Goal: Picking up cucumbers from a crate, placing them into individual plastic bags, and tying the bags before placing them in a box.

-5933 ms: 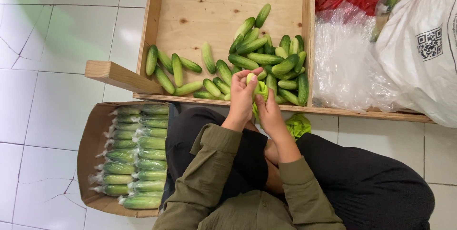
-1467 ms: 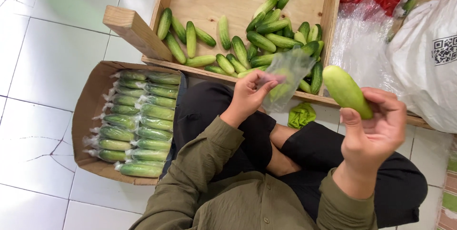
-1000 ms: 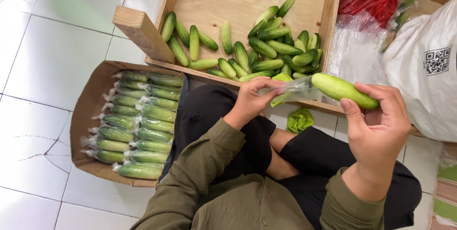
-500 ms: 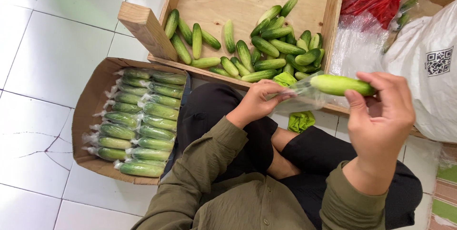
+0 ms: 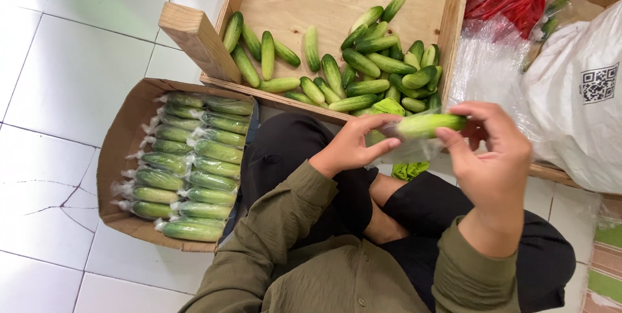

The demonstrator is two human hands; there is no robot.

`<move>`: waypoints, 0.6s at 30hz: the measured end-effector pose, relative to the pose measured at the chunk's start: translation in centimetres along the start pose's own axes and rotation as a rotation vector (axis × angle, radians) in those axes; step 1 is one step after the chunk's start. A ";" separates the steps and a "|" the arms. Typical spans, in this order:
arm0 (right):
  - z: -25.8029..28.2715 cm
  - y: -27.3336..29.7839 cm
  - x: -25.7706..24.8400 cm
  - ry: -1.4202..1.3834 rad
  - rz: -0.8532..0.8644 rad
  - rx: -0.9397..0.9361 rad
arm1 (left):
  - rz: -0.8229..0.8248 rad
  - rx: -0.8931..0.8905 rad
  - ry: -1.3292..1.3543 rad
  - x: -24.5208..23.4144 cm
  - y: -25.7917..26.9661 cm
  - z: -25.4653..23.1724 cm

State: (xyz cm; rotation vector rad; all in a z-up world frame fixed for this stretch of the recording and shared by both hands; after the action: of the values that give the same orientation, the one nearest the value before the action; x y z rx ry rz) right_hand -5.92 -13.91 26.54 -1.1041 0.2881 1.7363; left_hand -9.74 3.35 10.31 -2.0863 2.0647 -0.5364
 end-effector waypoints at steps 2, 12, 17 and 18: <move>0.1 0.0 0.8 -0.005 0.037 0.008 | 0.021 0.009 0.025 0.1 0.1 0.7; 0.8 0.0 3.2 0.003 0.094 -0.179 | -0.044 -0.014 -0.055 0.1 0.8 2.0; 0.1 0.0 2.9 0.004 0.117 -0.207 | -0.073 0.010 0.047 -0.2 0.5 2.1; 0.0 0.1 2.6 0.012 0.120 -0.190 | -0.081 0.042 0.116 -0.2 0.3 1.6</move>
State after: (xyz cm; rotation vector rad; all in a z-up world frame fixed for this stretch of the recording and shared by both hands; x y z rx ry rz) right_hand -6.20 -12.28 24.48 -1.2558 0.2035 1.8937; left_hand -9.43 3.36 8.68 -2.1706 2.0165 -0.7224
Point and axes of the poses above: each hand's wrist, its own y-axis away from the middle knuckle, its own x-axis out of the palm, z = x × y, the point moved 1 cm from there along -y, towards the middle knuckle, and after that the axes turned 10 degrees about y, right-handed, at the moved point
